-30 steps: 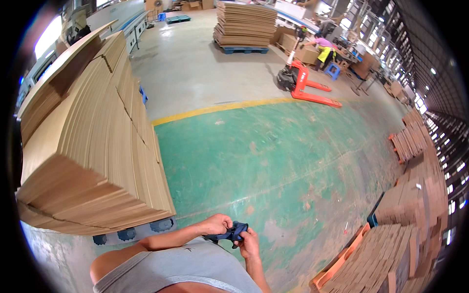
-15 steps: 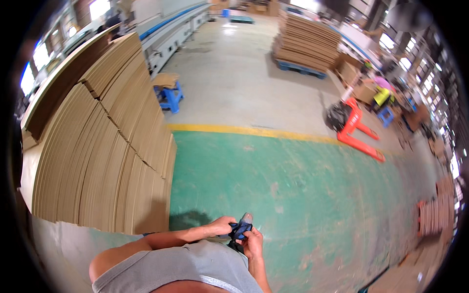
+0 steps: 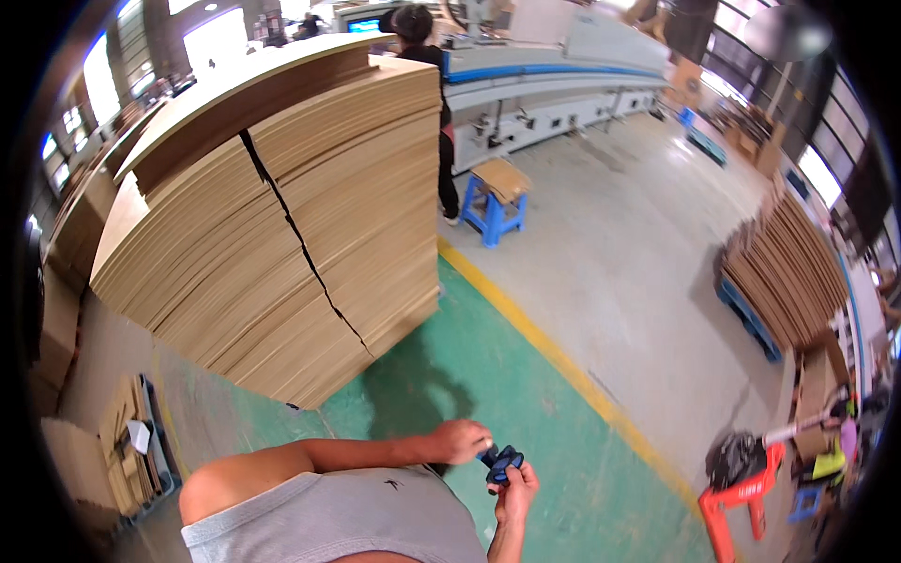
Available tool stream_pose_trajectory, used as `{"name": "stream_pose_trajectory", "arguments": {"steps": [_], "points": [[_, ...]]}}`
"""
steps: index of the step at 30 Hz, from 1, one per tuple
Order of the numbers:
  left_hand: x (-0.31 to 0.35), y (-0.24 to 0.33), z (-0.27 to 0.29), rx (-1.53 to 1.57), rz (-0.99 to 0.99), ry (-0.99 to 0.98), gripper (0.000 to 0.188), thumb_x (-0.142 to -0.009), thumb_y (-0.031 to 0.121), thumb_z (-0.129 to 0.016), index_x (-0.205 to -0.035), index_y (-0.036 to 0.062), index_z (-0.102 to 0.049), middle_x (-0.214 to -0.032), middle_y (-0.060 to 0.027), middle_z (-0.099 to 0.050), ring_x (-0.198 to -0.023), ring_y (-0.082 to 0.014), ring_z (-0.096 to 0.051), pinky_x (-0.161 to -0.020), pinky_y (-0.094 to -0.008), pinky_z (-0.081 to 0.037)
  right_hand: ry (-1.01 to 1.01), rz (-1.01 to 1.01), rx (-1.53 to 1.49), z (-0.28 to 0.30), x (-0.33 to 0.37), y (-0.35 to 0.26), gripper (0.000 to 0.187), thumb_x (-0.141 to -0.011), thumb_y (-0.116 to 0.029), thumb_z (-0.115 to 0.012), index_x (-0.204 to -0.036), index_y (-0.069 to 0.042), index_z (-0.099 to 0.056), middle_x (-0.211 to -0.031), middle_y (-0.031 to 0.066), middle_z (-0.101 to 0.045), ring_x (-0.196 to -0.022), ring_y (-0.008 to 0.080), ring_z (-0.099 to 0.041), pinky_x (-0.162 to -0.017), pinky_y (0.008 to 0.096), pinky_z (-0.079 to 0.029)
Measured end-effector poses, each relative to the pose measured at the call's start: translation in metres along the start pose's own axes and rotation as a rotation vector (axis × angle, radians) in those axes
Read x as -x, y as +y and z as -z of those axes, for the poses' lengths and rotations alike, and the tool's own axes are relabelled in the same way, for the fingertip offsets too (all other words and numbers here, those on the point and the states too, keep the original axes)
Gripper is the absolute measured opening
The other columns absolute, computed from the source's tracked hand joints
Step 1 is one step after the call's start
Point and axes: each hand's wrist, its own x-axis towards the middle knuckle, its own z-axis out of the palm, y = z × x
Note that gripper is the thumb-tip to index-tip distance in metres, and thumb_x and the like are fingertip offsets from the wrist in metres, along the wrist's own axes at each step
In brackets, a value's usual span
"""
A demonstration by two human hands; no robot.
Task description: The person removes a roll of edge banding from a rotating platform, secures the loose end using adhesive tape from a dispenser, and places it on a stack of rolls near a woodworking machine.
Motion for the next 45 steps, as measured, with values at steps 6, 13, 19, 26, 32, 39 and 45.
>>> {"name": "stream_pose_trajectory", "arguments": {"steps": [6, 13, 19, 26, 32, 39, 45], "points": [[-0.151, 0.005, 0.002, 0.041, 0.026, 0.006, 0.017, -0.08, 0.019, -0.059, -0.084, 0.0078, -0.071, -0.092, -0.018, -0.066, -0.089, -0.0369, -0.064, -0.075, -0.0499, -0.052, -0.008, 0.001, 0.025, -0.013, -0.129, -0.06, 0.009, -0.088, 0.0, -0.052, -0.089, -0.002, -0.061, -0.075, 0.0058, -0.065, -0.057, 0.0129, -0.062, -0.044, 0.0261, -0.054], [-0.283, 0.037, 0.058, 0.257, 0.146, 0.098, 0.04, -0.089, 0.044, -0.061, -0.099, 0.0059, -0.068, -0.085, -0.0186, -0.067, -0.084, -0.0375, -0.065, -0.074, -0.047, -0.05, -0.095, 0.061, 0.101, -0.038, -0.274, -0.147, 0.005, -0.091, -0.006, -0.056, -0.092, -0.006, -0.061, -0.077, 0.0046, -0.066, -0.058, 0.0123, -0.062, -0.044, 0.0257, -0.051], [-0.385, 0.033, 0.105, 0.382, 0.372, 0.106, 0.047, -0.088, 0.049, -0.057, -0.093, 0.0031, -0.068, -0.083, -0.0197, -0.068, -0.076, -0.0396, -0.064, -0.068, -0.0478, -0.049, -0.368, -0.002, 0.135, -0.066, -0.407, -0.199, 0.008, -0.09, -0.006, -0.059, -0.083, -0.008, -0.057, -0.076, 0.0035, -0.064, -0.057, 0.0122, -0.059, -0.048, 0.0261, -0.046], [-0.519, -0.005, 0.122, 0.161, 0.506, 0.372, 0.025, -0.087, 0.026, -0.053, -0.089, 0.0064, -0.069, -0.081, -0.0181, -0.068, -0.079, -0.0403, -0.065, -0.07, -0.0504, -0.051, -0.393, -0.206, 0.429, -0.09, -0.564, -0.279, 0.006, -0.085, -0.003, -0.062, -0.09, -0.001, -0.058, -0.076, 0.0066, -0.063, -0.055, 0.0156, -0.061, -0.047, 0.0302, -0.056], [-0.55, -0.02, 0.161, -0.003, 0.666, 0.418, 0.021, -0.081, 0.024, -0.057, -0.089, 0.0094, -0.069, -0.082, -0.0185, -0.069, -0.079, -0.0391, -0.066, -0.072, -0.0501, -0.051, -0.704, -0.121, 0.787, -0.153, -0.645, -0.316, 0.024, -0.08, 0.004, -0.057, -0.103, 0.005, -0.062, -0.078, 0.0115, -0.065, -0.057, 0.0171, -0.065, -0.048, 0.0306, -0.057], [-0.519, -0.04, 0.188, 0.06, 0.925, 0.54, 0.03, -0.074, 0.033, -0.067, -0.087, 0.0059, -0.071, -0.084, -0.0184, -0.071, -0.082, -0.038, -0.068, -0.073, -0.0481, -0.053, -1.193, 0.22, 0.861, -0.219, -0.647, -0.261, 0.022, -0.085, 0.002, -0.054, -0.101, 0.002, -0.068, -0.077, 0.0081, -0.067, -0.058, 0.0126, -0.063, -0.05, 0.0269, -0.054], [-0.444, -0.085, 0.186, 0.202, 1.155, 0.684, 0.018, -0.072, 0.018, -0.068, -0.084, 0.0054, -0.074, -0.084, -0.0202, -0.071, -0.082, -0.0386, -0.069, -0.07, -0.0477, -0.054, -1.335, 0.166, 0.866, -0.274, -0.592, -0.216, 0.016, -0.086, 0.0, -0.056, -0.093, 0.003, -0.07, -0.071, 0.0068, -0.065, -0.055, 0.0131, -0.063, -0.051, 0.027, -0.052]]}}
